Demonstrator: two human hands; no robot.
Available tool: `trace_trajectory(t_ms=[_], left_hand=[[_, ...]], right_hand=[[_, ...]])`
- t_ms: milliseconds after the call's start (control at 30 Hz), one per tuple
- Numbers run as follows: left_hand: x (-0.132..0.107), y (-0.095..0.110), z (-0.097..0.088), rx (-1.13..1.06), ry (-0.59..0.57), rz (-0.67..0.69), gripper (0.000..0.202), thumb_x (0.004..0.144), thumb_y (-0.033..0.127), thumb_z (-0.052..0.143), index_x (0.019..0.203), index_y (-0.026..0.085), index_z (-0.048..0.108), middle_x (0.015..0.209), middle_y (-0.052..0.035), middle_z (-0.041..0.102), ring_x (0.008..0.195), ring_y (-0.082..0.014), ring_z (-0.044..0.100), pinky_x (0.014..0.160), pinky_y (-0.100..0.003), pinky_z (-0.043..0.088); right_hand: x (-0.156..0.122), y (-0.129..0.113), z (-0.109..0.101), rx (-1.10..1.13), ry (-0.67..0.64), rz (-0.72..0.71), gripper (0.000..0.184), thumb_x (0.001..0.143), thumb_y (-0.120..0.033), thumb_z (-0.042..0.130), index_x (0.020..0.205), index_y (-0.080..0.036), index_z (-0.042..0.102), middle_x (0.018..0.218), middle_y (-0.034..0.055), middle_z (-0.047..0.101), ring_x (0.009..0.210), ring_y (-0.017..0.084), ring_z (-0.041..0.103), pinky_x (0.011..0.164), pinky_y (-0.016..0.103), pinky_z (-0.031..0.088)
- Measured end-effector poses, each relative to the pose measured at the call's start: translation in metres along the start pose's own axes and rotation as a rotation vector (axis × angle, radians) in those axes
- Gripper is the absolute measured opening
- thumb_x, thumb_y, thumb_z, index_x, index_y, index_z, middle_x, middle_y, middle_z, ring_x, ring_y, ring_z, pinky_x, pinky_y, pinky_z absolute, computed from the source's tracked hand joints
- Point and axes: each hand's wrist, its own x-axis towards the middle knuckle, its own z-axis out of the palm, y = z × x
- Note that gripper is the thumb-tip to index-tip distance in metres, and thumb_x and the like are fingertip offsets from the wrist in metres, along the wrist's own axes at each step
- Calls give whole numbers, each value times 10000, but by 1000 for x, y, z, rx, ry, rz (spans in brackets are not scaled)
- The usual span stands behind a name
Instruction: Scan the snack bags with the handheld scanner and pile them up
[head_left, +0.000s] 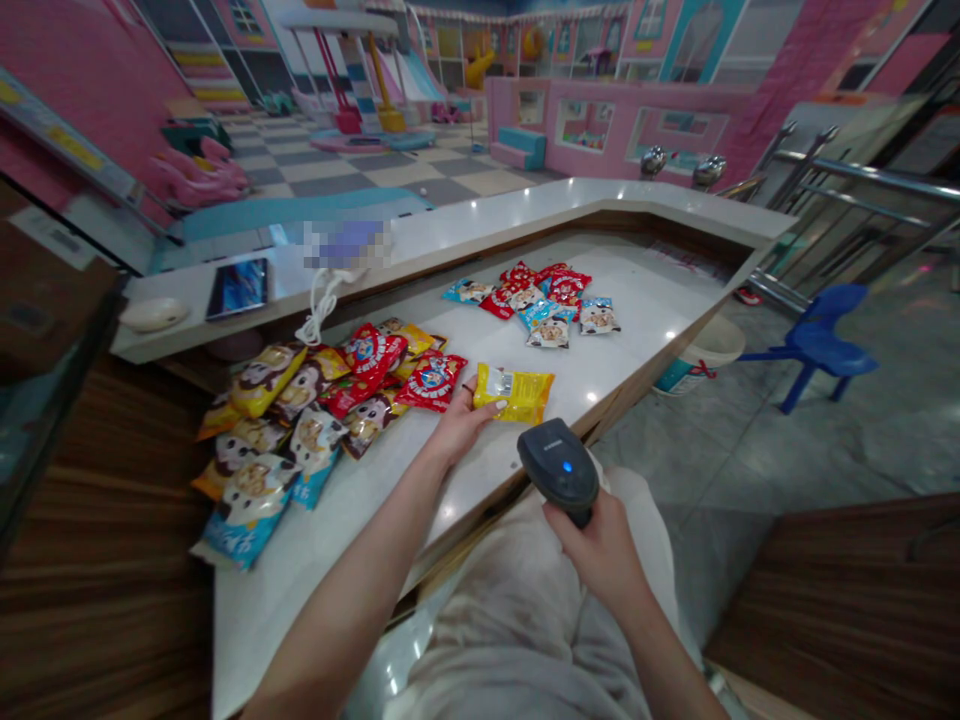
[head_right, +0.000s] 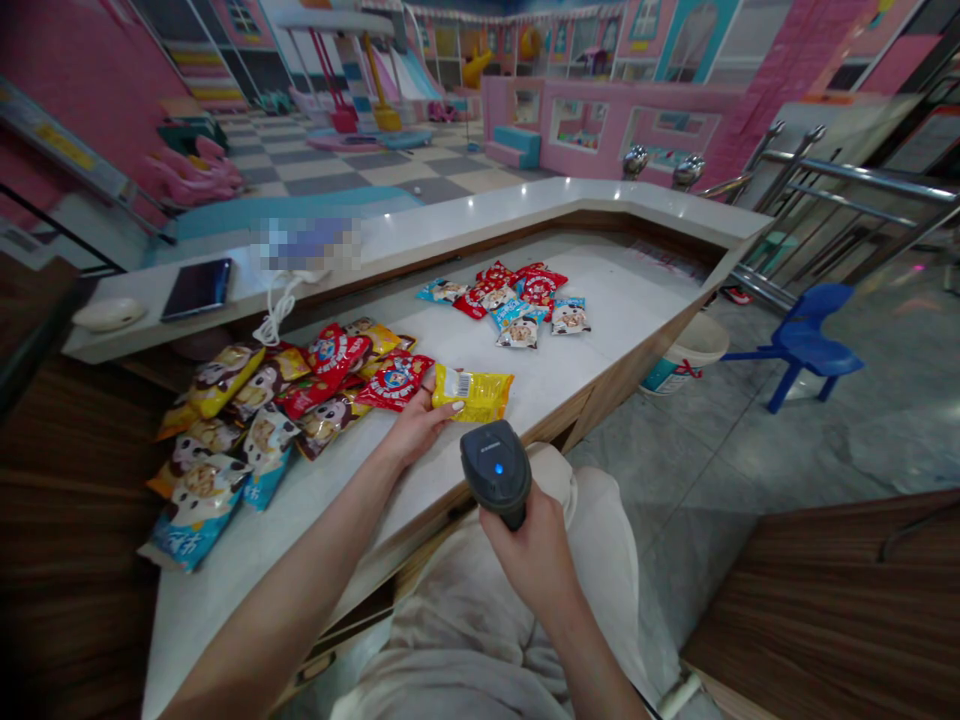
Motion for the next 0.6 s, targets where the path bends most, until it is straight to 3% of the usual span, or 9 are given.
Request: trace_trajectory(t_ms=[433, 600], left_hand=[[-3, 1, 5, -42, 28, 2, 722, 671, 290, 831, 1334, 229, 551, 1211, -80, 698, 1105, -242, 666, 1010, -406, 505], [-8, 18, 5, 158, 160, 170, 641, 781, 338, 740, 1380, 251, 529, 1213, -74, 698, 1155, -271, 644, 1034, -450, 489]], right_hand=[[-1, -1, -1, 15, 26, -7, 131, 796, -278, 625, 798, -162, 687, 534, 7, 651, 583, 215, 654, 477, 230, 465], [-3, 0, -8, -10, 43, -27, 120, 801, -272, 625, 778, -169, 682, 630, 25, 703, 633, 220, 667, 560, 256, 507]])
